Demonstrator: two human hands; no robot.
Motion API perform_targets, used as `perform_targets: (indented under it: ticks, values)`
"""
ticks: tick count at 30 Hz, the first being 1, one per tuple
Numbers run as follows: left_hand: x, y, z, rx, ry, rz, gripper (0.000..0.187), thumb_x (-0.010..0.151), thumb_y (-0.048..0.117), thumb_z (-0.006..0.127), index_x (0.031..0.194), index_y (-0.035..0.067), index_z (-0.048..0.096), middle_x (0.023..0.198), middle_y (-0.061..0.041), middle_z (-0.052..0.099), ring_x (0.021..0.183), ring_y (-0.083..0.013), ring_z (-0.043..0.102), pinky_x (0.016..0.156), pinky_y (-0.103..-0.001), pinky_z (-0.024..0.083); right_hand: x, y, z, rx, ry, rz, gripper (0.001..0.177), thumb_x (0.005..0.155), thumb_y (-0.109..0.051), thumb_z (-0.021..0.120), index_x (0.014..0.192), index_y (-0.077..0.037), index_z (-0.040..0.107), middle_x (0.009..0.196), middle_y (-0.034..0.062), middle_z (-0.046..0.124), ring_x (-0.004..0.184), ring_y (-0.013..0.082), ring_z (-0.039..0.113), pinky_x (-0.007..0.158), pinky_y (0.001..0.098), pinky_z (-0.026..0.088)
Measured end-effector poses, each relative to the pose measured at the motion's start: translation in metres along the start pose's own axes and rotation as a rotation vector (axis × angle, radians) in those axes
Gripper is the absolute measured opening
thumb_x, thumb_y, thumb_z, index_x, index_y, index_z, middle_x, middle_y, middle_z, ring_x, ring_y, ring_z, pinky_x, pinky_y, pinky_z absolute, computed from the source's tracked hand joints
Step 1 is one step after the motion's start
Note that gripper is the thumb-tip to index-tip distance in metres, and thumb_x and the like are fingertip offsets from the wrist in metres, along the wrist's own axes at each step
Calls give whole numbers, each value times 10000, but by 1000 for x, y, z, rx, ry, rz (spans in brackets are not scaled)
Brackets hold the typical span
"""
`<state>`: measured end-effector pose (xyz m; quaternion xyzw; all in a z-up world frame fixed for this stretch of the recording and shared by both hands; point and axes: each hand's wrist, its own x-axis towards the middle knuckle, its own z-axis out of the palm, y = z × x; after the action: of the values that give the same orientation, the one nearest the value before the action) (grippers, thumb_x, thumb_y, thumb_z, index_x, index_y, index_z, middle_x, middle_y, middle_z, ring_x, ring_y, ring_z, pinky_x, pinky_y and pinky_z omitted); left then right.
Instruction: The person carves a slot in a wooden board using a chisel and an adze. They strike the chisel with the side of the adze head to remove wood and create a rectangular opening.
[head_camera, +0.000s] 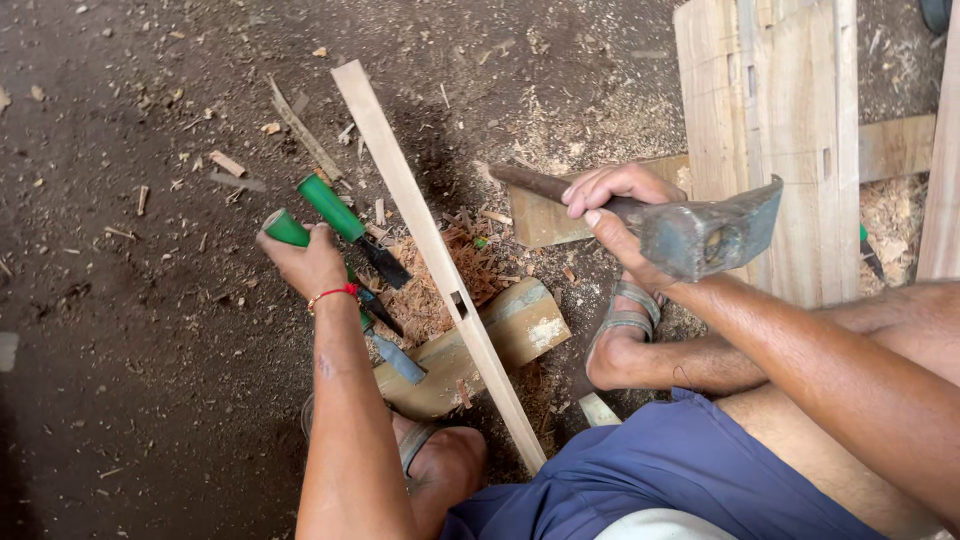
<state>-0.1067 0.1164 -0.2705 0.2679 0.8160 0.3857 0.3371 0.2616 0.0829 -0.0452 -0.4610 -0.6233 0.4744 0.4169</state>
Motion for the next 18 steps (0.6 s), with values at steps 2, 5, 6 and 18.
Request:
perform_targets:
  ticks: [2,5,6,18]
  values:
    - [-2,2,-3,50,-14,-11,699,841,38,747,1436,52,381,1232,-155,637,1084,-288,695,1005,-410,540,0,1,0,1,-8,-11,96,1040,-56,612,1095,-61,534,1084,97,662,1146,224,656,1073,418,553]
    - [-4,0,-2,149,-2,-57,706,828,-6,719,1445,70,385,1313,-160,594,1122,-298,675,1011,-419,541,1,4,-4,-55,-21,-25,88,1029,-58,616,1075,-58,541,1068,95,667,1132,228,667,1049,414,560]
    - [-3,-1,-3,185,10,-75,715,822,-25,703,1451,79,379,1345,-160,577,1136,-299,666,1014,-421,538,1,4,-4,-78,-24,-25,85,1022,-57,617,1067,-58,546,1065,95,666,1133,229,670,1050,415,564]
    - [-19,62,4,524,-247,-121,671,873,265,788,1404,136,398,1073,-203,710,856,-316,730,825,-432,599,2,3,-1,-33,-9,-30,85,1006,-33,610,1067,-45,551,1050,99,660,1126,224,677,1080,426,559]
